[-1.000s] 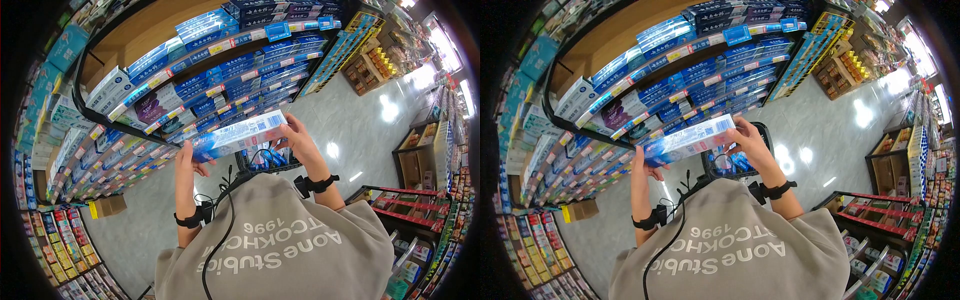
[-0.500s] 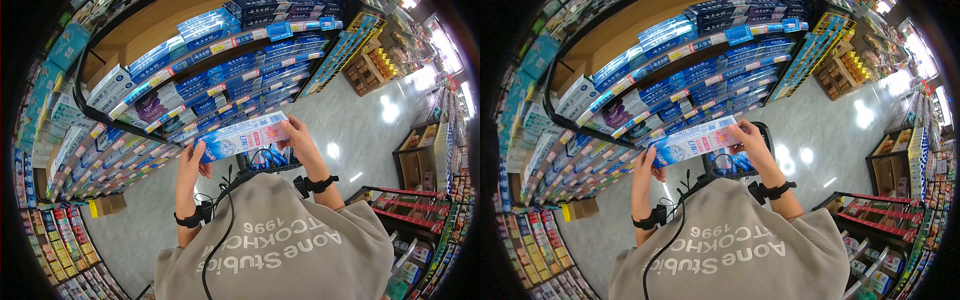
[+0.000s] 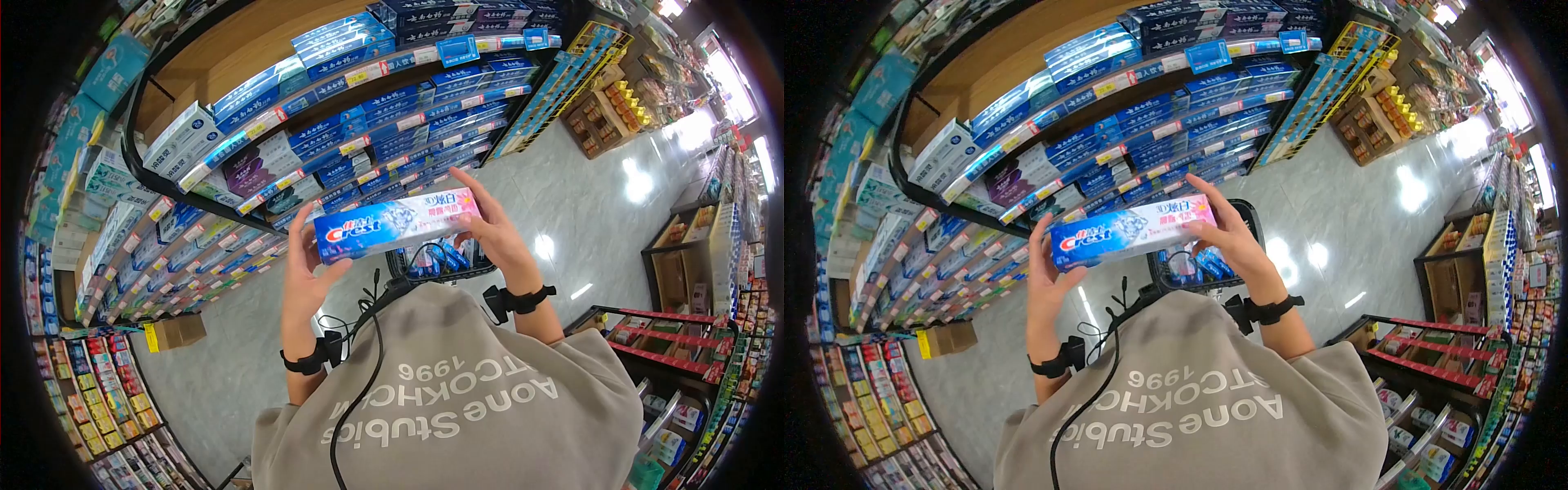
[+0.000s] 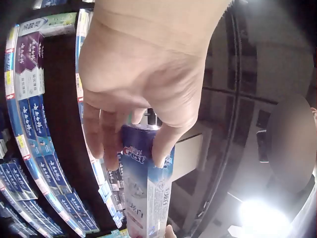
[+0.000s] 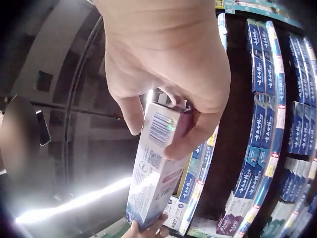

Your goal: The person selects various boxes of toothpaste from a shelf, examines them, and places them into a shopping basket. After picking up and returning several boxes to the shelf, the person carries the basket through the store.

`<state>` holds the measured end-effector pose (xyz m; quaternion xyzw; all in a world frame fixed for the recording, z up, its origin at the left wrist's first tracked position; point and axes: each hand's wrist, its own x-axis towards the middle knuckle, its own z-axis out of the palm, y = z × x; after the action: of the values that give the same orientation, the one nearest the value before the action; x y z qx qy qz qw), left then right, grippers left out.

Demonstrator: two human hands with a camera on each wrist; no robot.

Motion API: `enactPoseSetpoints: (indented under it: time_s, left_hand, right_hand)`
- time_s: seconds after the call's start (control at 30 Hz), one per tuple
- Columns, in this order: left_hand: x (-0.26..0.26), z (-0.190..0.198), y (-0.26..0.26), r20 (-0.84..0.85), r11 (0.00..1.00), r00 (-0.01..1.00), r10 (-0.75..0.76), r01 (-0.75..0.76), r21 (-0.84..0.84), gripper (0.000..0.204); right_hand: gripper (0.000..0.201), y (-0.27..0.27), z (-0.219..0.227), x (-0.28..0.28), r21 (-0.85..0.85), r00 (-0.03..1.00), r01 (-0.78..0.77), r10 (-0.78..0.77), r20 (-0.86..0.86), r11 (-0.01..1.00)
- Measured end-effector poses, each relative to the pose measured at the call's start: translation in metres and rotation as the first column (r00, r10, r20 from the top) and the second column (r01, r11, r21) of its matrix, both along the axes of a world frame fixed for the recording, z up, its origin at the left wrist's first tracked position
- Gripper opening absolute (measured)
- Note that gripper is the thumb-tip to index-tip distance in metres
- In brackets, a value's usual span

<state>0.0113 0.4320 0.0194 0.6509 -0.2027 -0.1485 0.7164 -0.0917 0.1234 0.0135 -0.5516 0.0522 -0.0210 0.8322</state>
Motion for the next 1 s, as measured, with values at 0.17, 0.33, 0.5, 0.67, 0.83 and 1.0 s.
enactPoseSetpoints:
  time_s: [0.17,0.33,0.5,0.67,0.83,1.0]
  left_hand:
    - [-0.001,-0.014,0.006,0.097,0.997,0.995,0.002,-0.009,0.073,0.082]
    - [0.000,-0.019,0.008,0.132,0.990,0.991,-0.023,0.004,0.141,0.080]
    - [-0.007,0.006,-0.003,-0.037,0.993,0.998,-0.042,0.046,0.111,0.087]
    - [-0.005,-0.005,0.001,-0.120,0.993,0.990,-0.068,0.078,0.089,0.082]
    - [-0.002,-0.011,0.007,-0.172,0.995,0.985,-0.029,0.045,0.089,0.069]
    - [0.003,-0.009,0.002,-0.118,0.992,0.993,-0.025,0.039,0.122,0.067]
  right_hand:
    - [0.074,0.003,-0.003,0.002,-0.055,1.000,0.019,-0.019,0.000,0.998]
    - [0.078,0.005,-0.007,0.002,-0.097,0.997,0.060,-0.055,0.051,0.993]
    - [0.087,0.008,-0.011,0.002,-0.013,0.989,0.132,-0.131,0.076,0.991]
    - [0.090,0.008,-0.003,0.006,-0.049,0.985,0.129,-0.122,0.119,0.990]
    - [0.079,0.006,-0.013,0.008,-0.069,0.996,0.072,-0.067,0.063,0.995]
    - [0.071,-0.001,-0.015,0.010,-0.049,0.996,0.064,-0.061,0.059,0.997]
